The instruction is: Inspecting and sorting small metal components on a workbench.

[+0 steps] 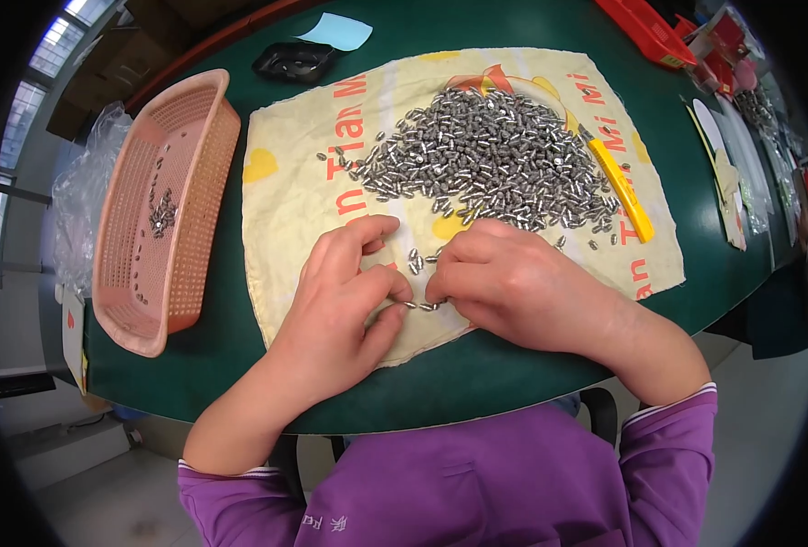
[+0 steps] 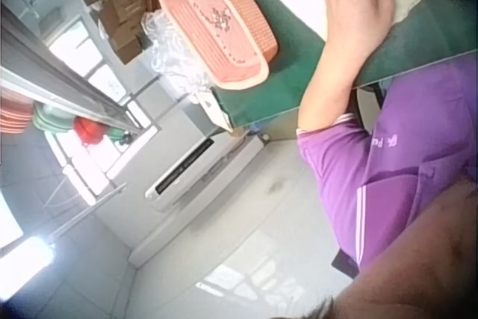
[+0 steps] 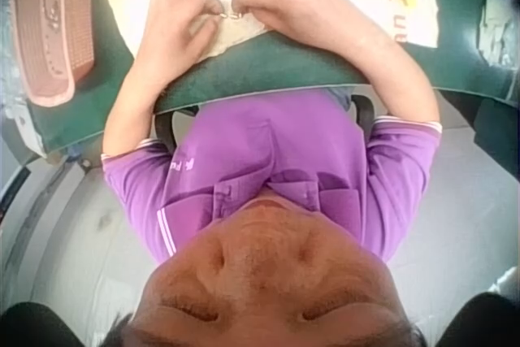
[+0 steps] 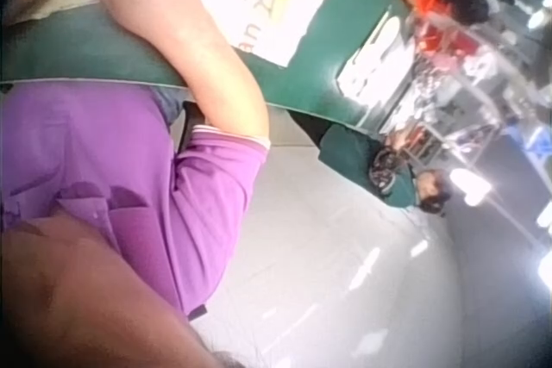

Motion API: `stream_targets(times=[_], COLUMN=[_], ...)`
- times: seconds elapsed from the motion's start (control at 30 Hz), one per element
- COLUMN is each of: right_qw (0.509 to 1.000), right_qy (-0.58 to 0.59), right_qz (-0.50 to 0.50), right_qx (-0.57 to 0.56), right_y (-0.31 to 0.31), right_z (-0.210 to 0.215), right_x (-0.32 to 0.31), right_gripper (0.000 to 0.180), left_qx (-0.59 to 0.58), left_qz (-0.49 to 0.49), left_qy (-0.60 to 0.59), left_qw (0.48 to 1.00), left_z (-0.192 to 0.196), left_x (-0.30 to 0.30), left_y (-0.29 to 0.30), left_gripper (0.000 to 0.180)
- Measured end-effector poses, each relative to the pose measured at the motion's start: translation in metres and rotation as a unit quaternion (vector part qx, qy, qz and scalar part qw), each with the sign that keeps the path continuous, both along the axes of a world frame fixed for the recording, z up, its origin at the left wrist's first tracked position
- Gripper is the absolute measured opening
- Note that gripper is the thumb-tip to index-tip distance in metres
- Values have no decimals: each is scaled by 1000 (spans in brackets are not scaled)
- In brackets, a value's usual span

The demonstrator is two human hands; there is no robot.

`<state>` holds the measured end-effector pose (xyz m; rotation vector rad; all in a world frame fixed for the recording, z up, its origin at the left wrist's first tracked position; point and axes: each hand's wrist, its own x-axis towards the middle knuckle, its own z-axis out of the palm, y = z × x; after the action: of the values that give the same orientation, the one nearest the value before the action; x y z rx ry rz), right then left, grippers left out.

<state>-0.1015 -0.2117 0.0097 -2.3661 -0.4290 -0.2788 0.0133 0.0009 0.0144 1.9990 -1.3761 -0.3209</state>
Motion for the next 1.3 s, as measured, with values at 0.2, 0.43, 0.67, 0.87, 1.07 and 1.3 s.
stream_targets(times=[0.2, 0.43, 0.67, 0.87, 1.07, 1.3], right_qw=[1000, 999, 998, 999, 1000, 997], right_qy=[-5, 24, 40, 32, 18, 54], right_qz=[4, -6, -16, -11, -20, -55], right_qx=[10, 48, 38, 12, -6, -15], right_y=[2, 6, 2, 4, 7, 1], right_z=[-2, 2, 3, 1, 1, 13], right_x=[0, 1, -3, -3, -4, -8], right_gripper=[14, 17, 19, 21, 18, 12], left_qx=[23, -26, -13, -10, -5, 6], left_qz=[-37, -18, -12, -12, -15, 6], left_qy=[-18, -4, -14, -31, -35, -27], left_qw=[999, 999, 1000, 999, 999, 1000], left_z=[6, -6, 4, -7, -7, 12], left_x=[-1, -5, -7, -9, -8, -5], left_y=[2, -1, 0, -1, -1, 4], left_gripper=[24, 23, 28, 34, 34, 30])
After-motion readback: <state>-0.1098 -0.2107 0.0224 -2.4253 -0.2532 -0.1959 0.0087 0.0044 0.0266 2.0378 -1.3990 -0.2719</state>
